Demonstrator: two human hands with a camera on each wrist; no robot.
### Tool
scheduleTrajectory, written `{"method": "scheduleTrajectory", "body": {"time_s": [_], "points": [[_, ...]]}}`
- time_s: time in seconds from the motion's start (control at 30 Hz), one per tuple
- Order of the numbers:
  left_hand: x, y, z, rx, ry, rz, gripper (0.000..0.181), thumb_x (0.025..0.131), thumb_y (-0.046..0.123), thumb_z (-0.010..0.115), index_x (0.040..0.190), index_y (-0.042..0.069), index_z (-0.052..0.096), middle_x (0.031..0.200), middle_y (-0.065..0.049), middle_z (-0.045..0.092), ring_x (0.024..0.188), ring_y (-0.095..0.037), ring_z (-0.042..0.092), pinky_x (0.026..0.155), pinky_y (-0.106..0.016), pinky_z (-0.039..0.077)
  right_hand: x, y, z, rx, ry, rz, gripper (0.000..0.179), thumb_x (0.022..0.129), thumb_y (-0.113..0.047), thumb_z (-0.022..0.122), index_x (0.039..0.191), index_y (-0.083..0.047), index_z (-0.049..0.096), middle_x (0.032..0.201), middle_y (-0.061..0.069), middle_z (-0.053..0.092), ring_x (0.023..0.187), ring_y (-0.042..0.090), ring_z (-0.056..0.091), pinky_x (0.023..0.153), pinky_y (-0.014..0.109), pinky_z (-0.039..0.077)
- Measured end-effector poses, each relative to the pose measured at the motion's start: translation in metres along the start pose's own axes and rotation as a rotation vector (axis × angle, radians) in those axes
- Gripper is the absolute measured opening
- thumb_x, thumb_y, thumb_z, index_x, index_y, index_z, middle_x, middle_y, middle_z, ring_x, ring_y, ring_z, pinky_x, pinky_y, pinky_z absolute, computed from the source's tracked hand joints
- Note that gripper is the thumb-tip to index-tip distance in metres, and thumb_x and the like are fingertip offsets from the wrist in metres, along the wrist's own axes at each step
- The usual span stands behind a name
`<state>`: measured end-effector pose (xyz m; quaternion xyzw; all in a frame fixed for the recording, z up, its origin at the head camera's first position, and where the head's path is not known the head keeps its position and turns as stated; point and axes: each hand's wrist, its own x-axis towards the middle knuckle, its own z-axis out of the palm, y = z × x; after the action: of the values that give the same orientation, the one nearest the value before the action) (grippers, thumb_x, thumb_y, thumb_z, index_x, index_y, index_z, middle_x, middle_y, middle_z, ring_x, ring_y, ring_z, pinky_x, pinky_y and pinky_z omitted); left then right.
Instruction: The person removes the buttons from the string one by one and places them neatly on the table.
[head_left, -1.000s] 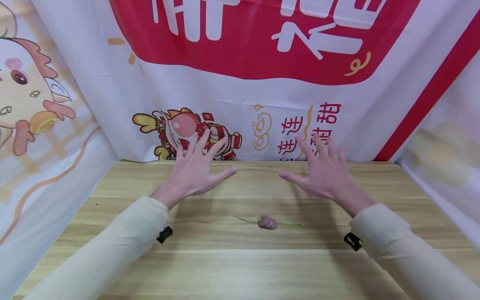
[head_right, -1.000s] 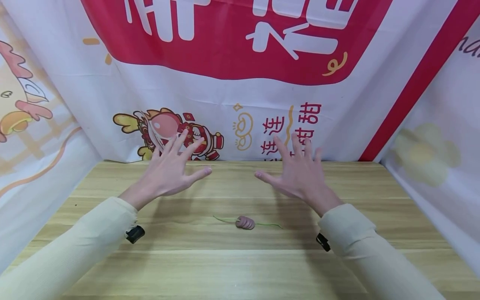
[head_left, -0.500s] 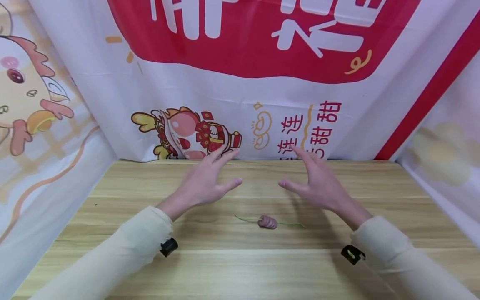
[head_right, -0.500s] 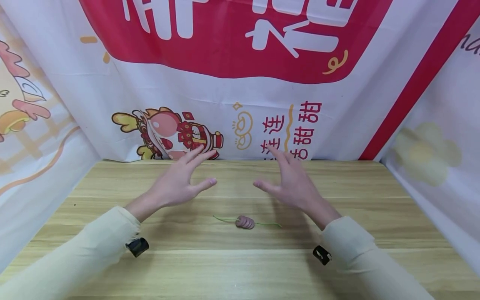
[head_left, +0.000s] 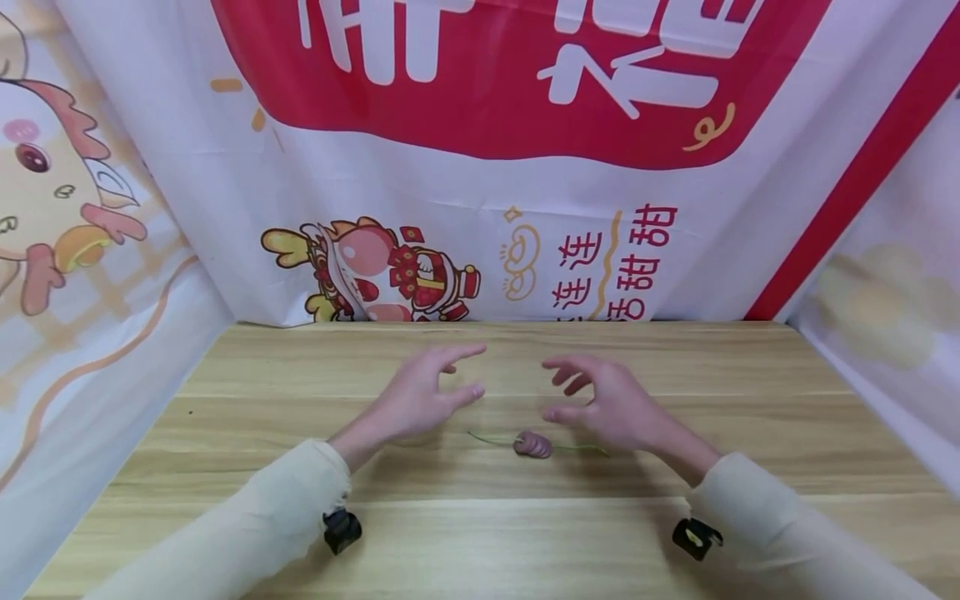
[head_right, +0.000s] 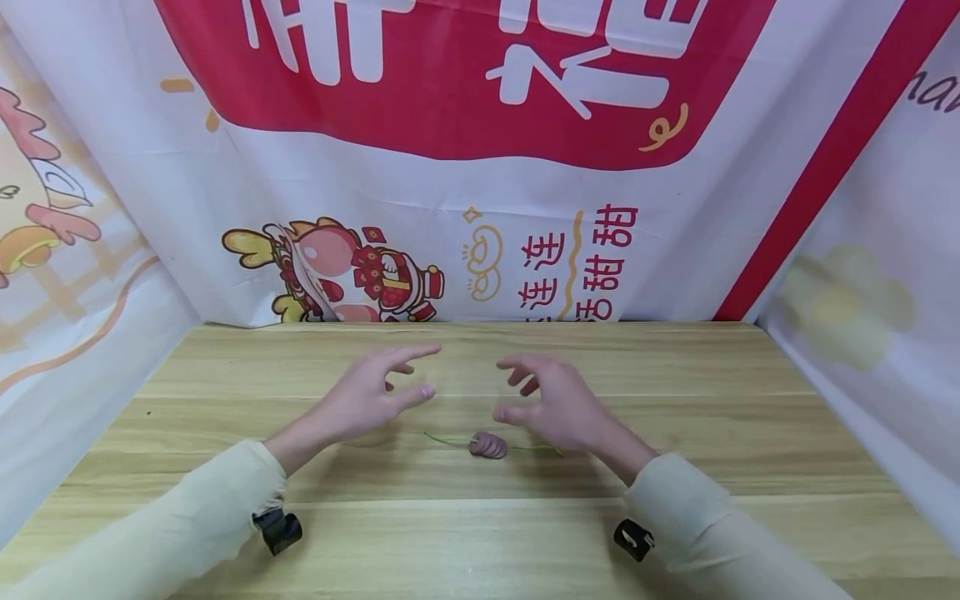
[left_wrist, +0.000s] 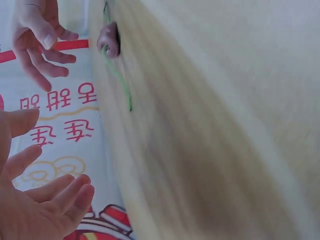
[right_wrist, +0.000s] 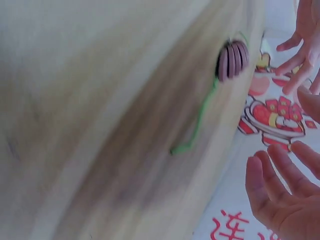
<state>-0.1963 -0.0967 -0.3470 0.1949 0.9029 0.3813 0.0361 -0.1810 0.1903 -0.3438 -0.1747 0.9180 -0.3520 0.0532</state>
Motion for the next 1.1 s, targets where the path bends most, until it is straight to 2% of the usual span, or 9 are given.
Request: {"method": "scheduleTrajectory", "body": {"time_s": [0.17,0.3,0.47,0.6,0.7,0.87,1.1], "points": [[-0.003,-0.004,0.009,-0.109,-0.030,-0.086,0.051,0.100,0.031,0.075,0.149,0.037,0.060,0.160,0.000,0.056,0.133,-0.032,0.065,0.099,-0.048,0.059,0.003,-0.003,0.014,0.024,-0.082,0.052,0.052,0.089,-0.026,0.087,0.136,-0.013,0.068,0.116,0.009,0.073,0.107,0.025,0.070,0.090,0.040,0.061],[-0.005,-0.004,0.016,-0.190,-0.054,-0.156,0.044,0.099,0.026,0.077,0.139,0.040,0.067,0.150,0.002,0.064,0.123,-0.025,0.068,0.098,-0.046,0.059,0.005,-0.003,0.024,0.022,-0.134,0.102,0.047,0.087,-0.032,0.089,0.127,-0.014,0.072,0.112,0.005,0.073,0.099,0.020,0.068,0.085,0.037,0.059],[-0.009,-0.004,0.022,-0.283,-0.084,-0.219,0.038,0.098,0.020,0.078,0.133,0.034,0.073,0.144,-0.008,0.068,0.121,-0.026,0.070,0.104,-0.053,0.057,0.007,-0.002,0.034,-0.002,-0.184,0.098,0.041,0.087,-0.030,0.089,0.123,-0.018,0.074,0.101,0.003,0.069,0.085,0.018,0.062,0.075,0.034,0.053],[-0.013,-0.005,0.027,-0.345,-0.103,-0.251,0.035,0.098,0.017,0.078,0.131,0.026,0.074,0.140,-0.010,0.070,0.123,-0.028,0.071,0.098,-0.051,0.060,0.009,-0.003,0.040,-0.029,-0.197,0.056,0.038,0.087,-0.026,0.089,0.121,-0.018,0.075,0.092,0.001,0.067,0.078,0.017,0.060,0.071,0.032,0.051],[-0.014,-0.006,0.030,-0.353,-0.115,-0.263,0.034,0.097,0.017,0.078,0.130,0.024,0.075,0.136,-0.008,0.071,0.121,-0.028,0.071,0.099,-0.050,0.060,0.010,-0.003,0.044,-0.056,-0.196,0.031,0.036,0.085,-0.027,0.091,0.117,-0.019,0.076,0.089,0.000,0.066,0.079,0.016,0.059,0.071,0.031,0.049],[-0.016,-0.005,0.034,-0.335,-0.130,-0.260,0.036,0.094,0.018,0.081,0.130,0.023,0.074,0.133,-0.006,0.072,0.120,-0.025,0.070,0.109,-0.056,0.053,0.010,-0.003,0.047,-0.100,-0.178,-0.016,0.031,0.083,-0.027,0.093,0.109,-0.020,0.076,0.088,0.000,0.064,0.082,0.016,0.057,0.072,0.031,0.047],[-0.018,-0.004,0.039,-0.313,-0.119,-0.249,0.039,0.092,0.021,0.084,0.129,0.019,0.074,0.131,-0.006,0.073,0.112,-0.020,0.070,0.093,-0.039,0.056,0.011,-0.002,0.051,-0.127,-0.179,-0.043,0.022,0.085,-0.026,0.091,0.101,-0.023,0.076,0.089,-0.004,0.063,0.082,0.014,0.057,0.074,0.031,0.046]]}}
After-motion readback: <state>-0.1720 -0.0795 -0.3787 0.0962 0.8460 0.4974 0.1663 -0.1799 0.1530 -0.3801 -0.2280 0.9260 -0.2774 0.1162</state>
